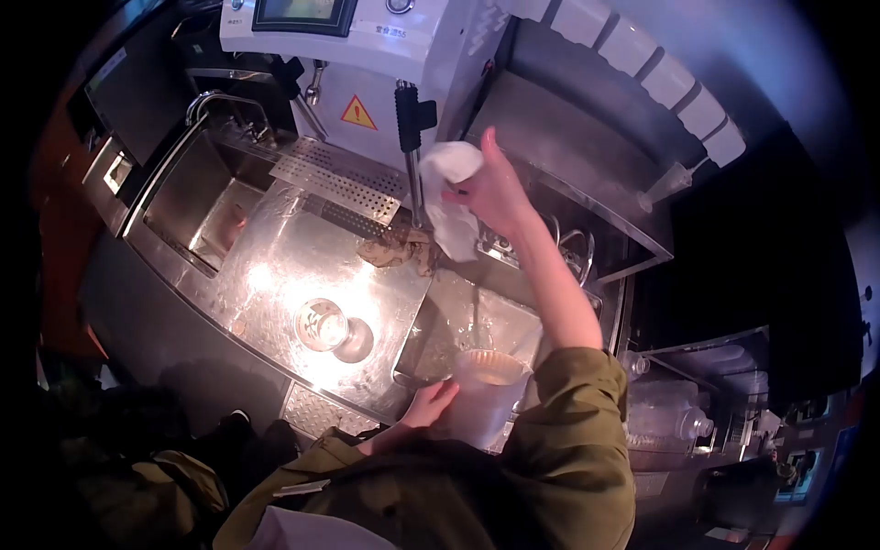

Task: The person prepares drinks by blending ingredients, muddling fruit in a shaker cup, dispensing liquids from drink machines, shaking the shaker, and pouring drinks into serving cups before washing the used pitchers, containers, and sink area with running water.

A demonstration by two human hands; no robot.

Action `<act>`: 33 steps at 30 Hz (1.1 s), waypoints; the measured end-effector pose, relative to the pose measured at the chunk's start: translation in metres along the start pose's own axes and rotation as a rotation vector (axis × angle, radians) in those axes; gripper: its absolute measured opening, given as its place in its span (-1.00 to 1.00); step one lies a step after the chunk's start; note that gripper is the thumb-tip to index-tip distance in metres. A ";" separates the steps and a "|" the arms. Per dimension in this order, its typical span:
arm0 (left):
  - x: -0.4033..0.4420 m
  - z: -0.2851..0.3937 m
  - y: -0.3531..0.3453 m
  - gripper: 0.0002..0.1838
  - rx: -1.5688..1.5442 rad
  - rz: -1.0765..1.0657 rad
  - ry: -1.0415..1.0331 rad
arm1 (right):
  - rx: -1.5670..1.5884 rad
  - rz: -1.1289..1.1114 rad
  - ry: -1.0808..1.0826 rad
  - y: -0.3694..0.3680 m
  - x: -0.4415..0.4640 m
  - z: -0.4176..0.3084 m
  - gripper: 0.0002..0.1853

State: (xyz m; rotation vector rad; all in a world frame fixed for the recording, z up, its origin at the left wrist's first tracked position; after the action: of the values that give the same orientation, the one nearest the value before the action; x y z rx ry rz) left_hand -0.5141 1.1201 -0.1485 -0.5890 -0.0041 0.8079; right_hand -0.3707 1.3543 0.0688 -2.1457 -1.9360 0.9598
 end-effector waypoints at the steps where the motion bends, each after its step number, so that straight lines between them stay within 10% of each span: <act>1: 0.002 -0.002 0.001 -0.79 0.006 -0.006 -0.029 | 0.047 -0.043 -0.001 -0.013 0.007 -0.002 -0.52; 8: 0.002 -0.010 0.000 -0.64 -0.142 0.100 0.251 | -0.124 -0.288 0.191 -0.031 0.063 0.028 -0.72; 21: -0.009 0.034 0.028 -0.82 0.073 0.087 0.016 | -1.424 0.267 0.327 0.098 0.029 0.101 -0.73; 26: -0.012 0.013 0.025 -0.74 -0.088 0.001 0.100 | -1.662 0.594 1.095 -0.073 -0.105 -0.047 -0.37; 33: -0.025 0.030 0.008 -0.64 0.027 -0.026 0.126 | -2.392 0.719 0.949 -0.260 -0.028 -0.128 -0.47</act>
State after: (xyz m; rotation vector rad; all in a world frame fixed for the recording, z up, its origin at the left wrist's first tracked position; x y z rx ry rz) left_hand -0.5435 1.1224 -0.1217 -0.6127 0.1145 0.7439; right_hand -0.5301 1.4201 0.3031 1.1803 0.5428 1.7444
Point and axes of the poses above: each hand's wrist, its own x-axis towards the middle knuckle, its own y-axis out of the back of the hand, z = x × y, the point moved 10 cm from there along x, towards the middle knuckle, and after that the axes turned 12 degrees about -y, right-handed, at the moved point
